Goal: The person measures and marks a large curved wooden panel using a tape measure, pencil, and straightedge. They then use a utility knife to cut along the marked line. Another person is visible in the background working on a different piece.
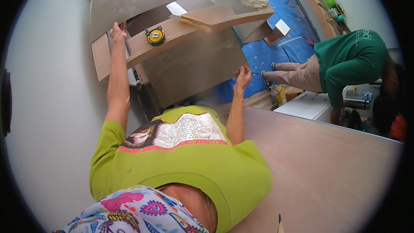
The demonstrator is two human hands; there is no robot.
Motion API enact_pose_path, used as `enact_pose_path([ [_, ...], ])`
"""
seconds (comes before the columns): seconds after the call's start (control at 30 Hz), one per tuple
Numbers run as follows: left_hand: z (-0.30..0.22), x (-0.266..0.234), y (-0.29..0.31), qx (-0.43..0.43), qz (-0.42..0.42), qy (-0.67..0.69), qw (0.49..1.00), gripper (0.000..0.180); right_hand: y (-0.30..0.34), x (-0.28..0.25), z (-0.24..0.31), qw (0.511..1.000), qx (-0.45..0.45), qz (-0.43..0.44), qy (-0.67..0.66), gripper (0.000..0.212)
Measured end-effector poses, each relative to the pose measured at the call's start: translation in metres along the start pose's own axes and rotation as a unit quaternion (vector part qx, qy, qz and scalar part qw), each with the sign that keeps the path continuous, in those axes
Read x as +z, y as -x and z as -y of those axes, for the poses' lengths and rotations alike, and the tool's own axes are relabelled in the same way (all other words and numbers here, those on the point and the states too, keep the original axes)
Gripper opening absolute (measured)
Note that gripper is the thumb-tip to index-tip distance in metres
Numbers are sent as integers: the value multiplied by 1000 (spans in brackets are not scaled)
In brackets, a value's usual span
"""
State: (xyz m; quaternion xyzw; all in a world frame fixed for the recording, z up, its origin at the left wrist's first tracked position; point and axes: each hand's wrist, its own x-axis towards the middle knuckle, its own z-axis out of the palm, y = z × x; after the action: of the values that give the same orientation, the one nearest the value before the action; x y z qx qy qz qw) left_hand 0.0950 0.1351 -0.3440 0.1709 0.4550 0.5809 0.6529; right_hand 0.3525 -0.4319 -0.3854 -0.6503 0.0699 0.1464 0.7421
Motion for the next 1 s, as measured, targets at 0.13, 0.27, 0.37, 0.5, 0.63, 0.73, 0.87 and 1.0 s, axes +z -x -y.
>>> enact_pose_path([
  [0.13,0,-14,22,1,30,20,999,15,-1,18,9,1000,-6,27,6,26],
  [0.27,-8,-17,48,0,85,58,995,25,-10,40,17,999,-20,43,25,26],
  [0.37,-15,-20,67,-14,65,63,996,28,-15,62,27,996,-57,58,36,24],
  [0.5,-17,-34,76,-17,27,66,997,20,-11,80,46,988,-104,92,61,22],
  [0.63,-20,-49,78,-4,59,66,996,26,1,99,73,973,-166,108,115,23],
  [0.73,-21,-50,83,-49,50,18,997,20,12,109,90,940,-241,122,208,23],
  [0.87,-28,-60,91,-75,54,-17,996,29,51,174,122,894,-315,206,242,24],
  [1.0,-49,-65,122,11,69,-2,998,47,97,241,137,792,-397,382,264,35],
])
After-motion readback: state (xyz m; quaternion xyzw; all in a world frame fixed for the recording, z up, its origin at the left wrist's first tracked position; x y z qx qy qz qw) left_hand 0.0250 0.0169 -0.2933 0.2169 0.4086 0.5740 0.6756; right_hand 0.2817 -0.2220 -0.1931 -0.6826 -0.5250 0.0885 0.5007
